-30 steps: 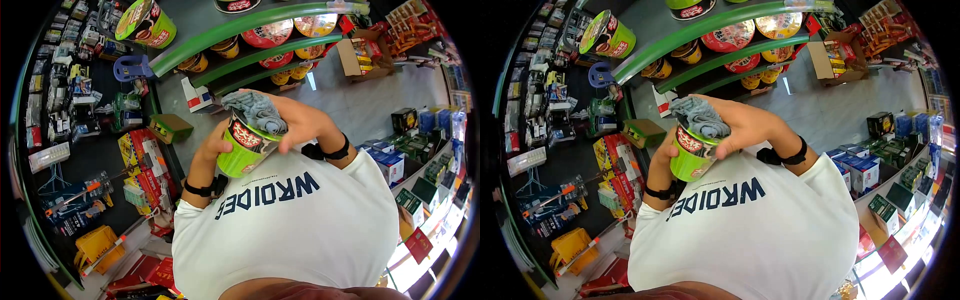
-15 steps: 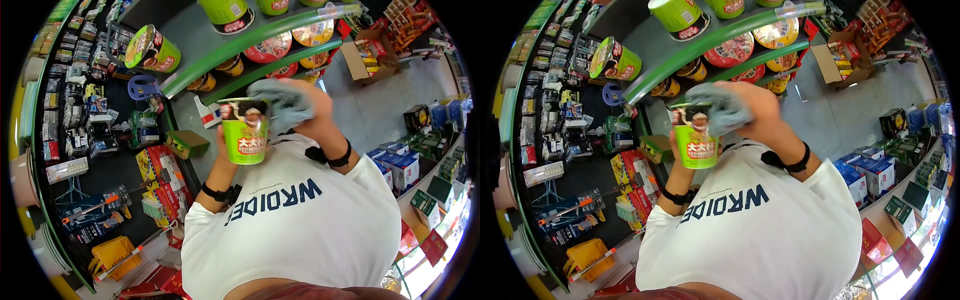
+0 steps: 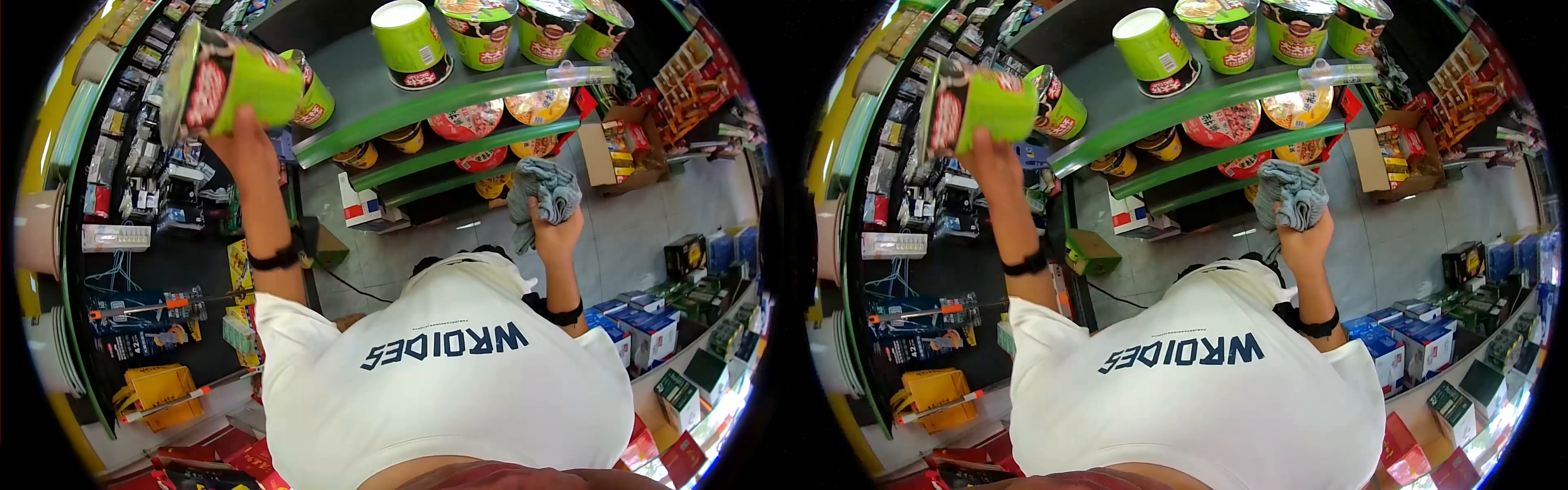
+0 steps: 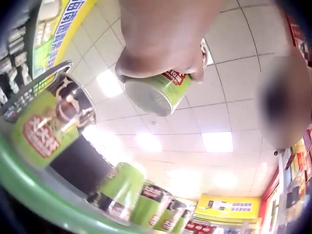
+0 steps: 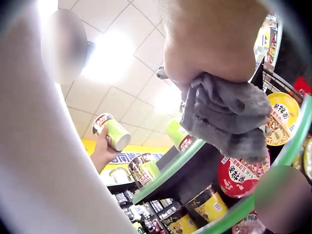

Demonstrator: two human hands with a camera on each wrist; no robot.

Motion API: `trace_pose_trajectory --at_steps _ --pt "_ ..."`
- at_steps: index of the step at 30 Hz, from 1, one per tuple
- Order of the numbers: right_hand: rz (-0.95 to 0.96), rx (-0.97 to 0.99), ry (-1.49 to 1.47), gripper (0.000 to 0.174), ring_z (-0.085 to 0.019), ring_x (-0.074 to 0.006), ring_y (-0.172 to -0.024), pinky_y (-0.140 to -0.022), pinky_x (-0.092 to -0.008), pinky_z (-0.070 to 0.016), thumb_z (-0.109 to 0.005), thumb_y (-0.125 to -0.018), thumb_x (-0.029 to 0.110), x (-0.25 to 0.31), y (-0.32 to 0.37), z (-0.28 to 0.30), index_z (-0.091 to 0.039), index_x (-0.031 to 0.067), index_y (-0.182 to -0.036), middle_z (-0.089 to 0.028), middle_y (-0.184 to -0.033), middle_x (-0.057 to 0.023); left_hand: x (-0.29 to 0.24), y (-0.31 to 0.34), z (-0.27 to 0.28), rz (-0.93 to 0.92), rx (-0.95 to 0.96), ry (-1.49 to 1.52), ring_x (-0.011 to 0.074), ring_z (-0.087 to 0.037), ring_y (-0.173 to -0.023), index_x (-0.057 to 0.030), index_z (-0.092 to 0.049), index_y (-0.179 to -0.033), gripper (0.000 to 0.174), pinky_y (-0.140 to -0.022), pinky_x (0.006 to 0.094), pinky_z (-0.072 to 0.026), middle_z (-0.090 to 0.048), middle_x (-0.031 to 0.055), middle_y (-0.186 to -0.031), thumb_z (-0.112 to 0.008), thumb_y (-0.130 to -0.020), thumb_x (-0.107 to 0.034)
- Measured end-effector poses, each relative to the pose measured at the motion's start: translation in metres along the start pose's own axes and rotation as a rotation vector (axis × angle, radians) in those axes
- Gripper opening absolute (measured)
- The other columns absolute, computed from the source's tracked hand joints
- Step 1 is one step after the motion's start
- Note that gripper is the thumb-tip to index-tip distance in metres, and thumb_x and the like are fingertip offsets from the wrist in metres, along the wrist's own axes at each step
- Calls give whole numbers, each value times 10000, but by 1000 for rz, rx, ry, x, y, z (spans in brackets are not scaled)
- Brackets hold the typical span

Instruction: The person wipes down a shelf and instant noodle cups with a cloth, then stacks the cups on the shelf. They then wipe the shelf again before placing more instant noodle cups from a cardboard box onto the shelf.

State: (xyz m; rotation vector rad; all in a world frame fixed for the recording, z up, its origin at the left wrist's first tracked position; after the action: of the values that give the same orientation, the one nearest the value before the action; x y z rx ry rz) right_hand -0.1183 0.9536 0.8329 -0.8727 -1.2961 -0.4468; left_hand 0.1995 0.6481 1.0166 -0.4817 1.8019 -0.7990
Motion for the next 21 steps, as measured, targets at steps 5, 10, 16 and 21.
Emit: trace_pose_trajectory --at_steps 5,10,16,21 --pt "-5 4 -57 397 -608 -144 -994 -907 -291 -469 -742 -798 -14 -3 -5 2 -595 -26 -1167 -662 -1109 -68 39 -69 12 -64 -79 -404 216 -558 -1143 32 -301 -1383 841 -994 346 -465 -519 183 -1314 -853 -768 -127" --pt "-101 24 -27 383 -611 -147 -990 -914 -300 -467 -737 -799 -4 -12 -1 0 -600 -25 -1156 -671 -1080 -73 62 -47 11 -177 -14 -585 235 -544 -1152 71 -317 -1372 820 -1001 348 -438 -517 187 -1302 -842 -790 -170" --pt "-144 79 4 371 -612 -150 -978 -911 -301 -469 -728 -801 4 -16 0 -3 -605 -18 -1150 -676 -1074 -74 57 -31 -1 -128 -105 -544 254 -517 -1201 85 -323 -1389 855 -1035 369 -402 -507 211 -1325 -846 -787 -223" --pt "-87 124 19 382 -614 -148 -968 -895 -305 -478 -740 -796 26 -17 0 -9 -607 -14 -1152 -676 -1076 -68 60 -34 -6 -154 -121 -676 263 -554 -1147 83 -338 -1353 840 -1019 376 -422 -519 195 -1290 -864 -756 -187"
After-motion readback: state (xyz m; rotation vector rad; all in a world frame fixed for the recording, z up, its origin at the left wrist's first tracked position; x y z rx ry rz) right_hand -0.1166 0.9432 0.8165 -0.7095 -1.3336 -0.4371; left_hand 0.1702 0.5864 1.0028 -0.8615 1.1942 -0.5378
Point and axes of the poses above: each hand's wrist, its own y-axis away from the middle knuckle, its own z-axis out of the back of the hand, x = y × z, the point moved 5 cm from there along -y, towards the middle knuckle
